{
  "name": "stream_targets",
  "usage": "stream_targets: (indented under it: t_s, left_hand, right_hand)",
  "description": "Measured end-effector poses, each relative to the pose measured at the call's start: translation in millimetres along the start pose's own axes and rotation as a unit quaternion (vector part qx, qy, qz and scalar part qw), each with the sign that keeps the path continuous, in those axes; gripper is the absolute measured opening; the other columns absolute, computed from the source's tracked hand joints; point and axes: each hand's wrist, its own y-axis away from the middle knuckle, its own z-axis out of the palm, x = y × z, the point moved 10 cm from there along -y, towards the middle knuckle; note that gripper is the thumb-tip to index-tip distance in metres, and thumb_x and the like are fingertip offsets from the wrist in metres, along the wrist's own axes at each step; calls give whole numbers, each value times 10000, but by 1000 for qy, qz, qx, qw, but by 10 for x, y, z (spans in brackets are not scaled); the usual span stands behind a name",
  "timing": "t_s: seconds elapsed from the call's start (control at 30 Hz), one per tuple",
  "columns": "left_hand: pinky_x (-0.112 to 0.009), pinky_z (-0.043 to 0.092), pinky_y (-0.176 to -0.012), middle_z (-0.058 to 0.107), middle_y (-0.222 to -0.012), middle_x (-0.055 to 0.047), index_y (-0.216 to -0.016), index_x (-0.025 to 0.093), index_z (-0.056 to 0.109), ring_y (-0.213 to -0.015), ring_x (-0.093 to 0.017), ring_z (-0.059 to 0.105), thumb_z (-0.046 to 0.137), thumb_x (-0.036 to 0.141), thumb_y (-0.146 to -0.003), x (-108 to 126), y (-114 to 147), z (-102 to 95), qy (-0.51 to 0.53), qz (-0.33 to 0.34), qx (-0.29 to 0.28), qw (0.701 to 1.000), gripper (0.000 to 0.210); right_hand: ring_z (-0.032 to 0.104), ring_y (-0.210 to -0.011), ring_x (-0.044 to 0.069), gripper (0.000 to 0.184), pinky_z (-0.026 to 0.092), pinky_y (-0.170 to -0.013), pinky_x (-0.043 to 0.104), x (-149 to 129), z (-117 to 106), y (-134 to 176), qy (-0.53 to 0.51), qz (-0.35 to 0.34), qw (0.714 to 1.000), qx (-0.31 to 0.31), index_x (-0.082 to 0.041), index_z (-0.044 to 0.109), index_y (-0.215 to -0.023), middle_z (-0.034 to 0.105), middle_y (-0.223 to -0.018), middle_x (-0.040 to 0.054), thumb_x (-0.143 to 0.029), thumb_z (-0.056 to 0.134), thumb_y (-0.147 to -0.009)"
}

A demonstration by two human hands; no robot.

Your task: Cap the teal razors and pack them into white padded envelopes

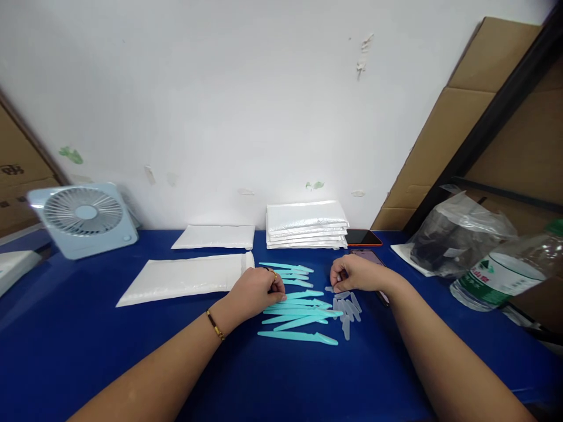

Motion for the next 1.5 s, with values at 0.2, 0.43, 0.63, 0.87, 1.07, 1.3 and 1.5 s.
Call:
stream_targets:
  t_s: [0.2,0.43,0.63,0.87,1.07,1.3,1.5]
  left_hand:
    - [-208,333,-519,639,-685,15,-696,211,637,-608,-114,539,532,319,-759,-137,-4,-20,-14,-53,16,998,164]
    - [-206,342,-519,644,-683,25,-711,220,634,-614,-118,553,538,323,-761,-203,-6,17,8,-74,9,997,150]
    - [-244,382,-633,655,-767,0,-767,214,644,-710,-147,576,527,269,-783,-166,-31,-159,-70,-73,67,993,130]
    - [-236,398,-632,637,-840,-1,-800,227,652,-756,-151,576,572,408,-747,-31,-9,-116,-38,-13,32,999,205]
    - [-220,356,-547,644,-677,23,-701,217,635,-620,-124,555,578,348,-738,-124,-12,-26,-20,-51,6,998,147]
    - [-219,359,-541,652,-683,25,-690,221,638,-635,-127,566,591,342,-727,-223,-13,-68,-14,-74,25,997,135]
    - [-223,354,-540,648,-671,25,-682,219,636,-624,-130,562,598,341,-724,-224,-8,-66,-17,-75,24,997,135]
  right_hand:
    - [531,-568,114,224,383,-502,197,-161,98,-75,-51,-4,999,-3,-166,669,-733,634,-640,5,-377,654,-661]
    - [547,-552,115,244,397,-500,194,-269,187,-155,-98,-18,995,13,-167,670,-725,622,-610,1,-397,674,-645]
    - [594,-618,134,198,441,-585,220,-394,54,-210,-91,-47,989,111,-178,684,-823,656,-684,20,-326,611,-714]
    - [569,-625,143,234,411,-557,225,-106,-99,89,-21,-21,999,12,-186,705,-780,660,-728,22,-350,694,-614]
    - [565,-574,142,241,391,-519,218,80,1,13,-36,33,999,-6,-175,701,-720,653,-622,14,-389,679,-612]
    - [576,-578,136,262,417,-521,214,-88,32,-87,-75,11,997,30,-170,687,-758,644,-637,16,-403,665,-642]
    - [604,-582,144,241,458,-552,231,-109,85,-110,-105,9,994,32,-171,674,-771,643,-623,16,-389,655,-669]
